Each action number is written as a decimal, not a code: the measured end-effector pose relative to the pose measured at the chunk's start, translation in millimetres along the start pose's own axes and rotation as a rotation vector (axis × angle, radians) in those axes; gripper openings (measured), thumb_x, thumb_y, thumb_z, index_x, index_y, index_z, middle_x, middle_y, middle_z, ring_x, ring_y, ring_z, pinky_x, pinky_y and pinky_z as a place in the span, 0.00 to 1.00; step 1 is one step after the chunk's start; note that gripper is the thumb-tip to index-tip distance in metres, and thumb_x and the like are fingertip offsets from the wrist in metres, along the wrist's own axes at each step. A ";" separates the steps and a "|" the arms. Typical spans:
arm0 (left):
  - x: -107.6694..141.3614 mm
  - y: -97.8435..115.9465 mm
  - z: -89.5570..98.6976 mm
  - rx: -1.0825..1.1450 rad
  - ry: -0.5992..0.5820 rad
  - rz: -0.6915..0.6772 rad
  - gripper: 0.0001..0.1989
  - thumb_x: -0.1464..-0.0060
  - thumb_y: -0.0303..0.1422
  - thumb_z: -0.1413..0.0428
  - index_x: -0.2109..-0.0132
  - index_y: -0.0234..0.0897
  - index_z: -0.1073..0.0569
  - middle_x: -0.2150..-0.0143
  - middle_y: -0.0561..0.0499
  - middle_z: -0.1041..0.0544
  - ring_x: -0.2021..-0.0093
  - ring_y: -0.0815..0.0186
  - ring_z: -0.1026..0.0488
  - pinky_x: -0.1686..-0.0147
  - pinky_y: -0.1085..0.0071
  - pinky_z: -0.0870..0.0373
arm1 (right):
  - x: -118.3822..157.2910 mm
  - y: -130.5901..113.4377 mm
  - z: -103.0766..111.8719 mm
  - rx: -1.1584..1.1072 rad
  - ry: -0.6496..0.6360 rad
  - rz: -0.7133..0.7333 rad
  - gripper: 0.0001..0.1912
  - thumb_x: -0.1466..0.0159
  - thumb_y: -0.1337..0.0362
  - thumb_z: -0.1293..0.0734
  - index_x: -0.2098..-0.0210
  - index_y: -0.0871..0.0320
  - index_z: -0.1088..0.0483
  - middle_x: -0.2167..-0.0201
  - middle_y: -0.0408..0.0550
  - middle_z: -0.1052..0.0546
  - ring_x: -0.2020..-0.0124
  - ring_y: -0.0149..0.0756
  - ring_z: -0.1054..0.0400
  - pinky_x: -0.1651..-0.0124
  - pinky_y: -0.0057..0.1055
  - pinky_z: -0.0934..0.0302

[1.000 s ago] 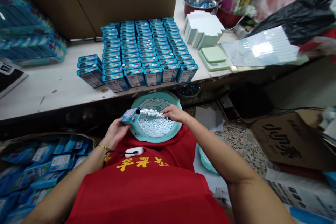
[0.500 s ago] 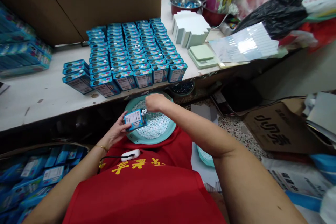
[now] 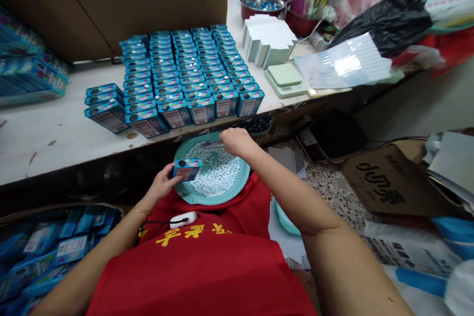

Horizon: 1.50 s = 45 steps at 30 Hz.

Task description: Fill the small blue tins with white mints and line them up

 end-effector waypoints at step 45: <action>-2.6 -4.2 -9.1 -0.189 0.116 -0.166 0.19 0.55 0.32 0.45 0.53 0.37 0.33 0.55 0.48 0.29 0.55 0.62 0.32 0.52 0.64 0.38 | 8.1 -52.5 29.1 0.052 -0.156 0.107 0.16 0.42 0.65 0.40 0.56 0.60 0.27 0.59 0.60 0.24 0.56 0.44 0.30 0.56 0.33 0.39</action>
Point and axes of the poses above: each hand's wrist, its own x-axis away from the middle knuckle, its own z-axis out of the back of the hand, y = z × x, the point moved 8 cm from there along -x, towards the middle knuckle
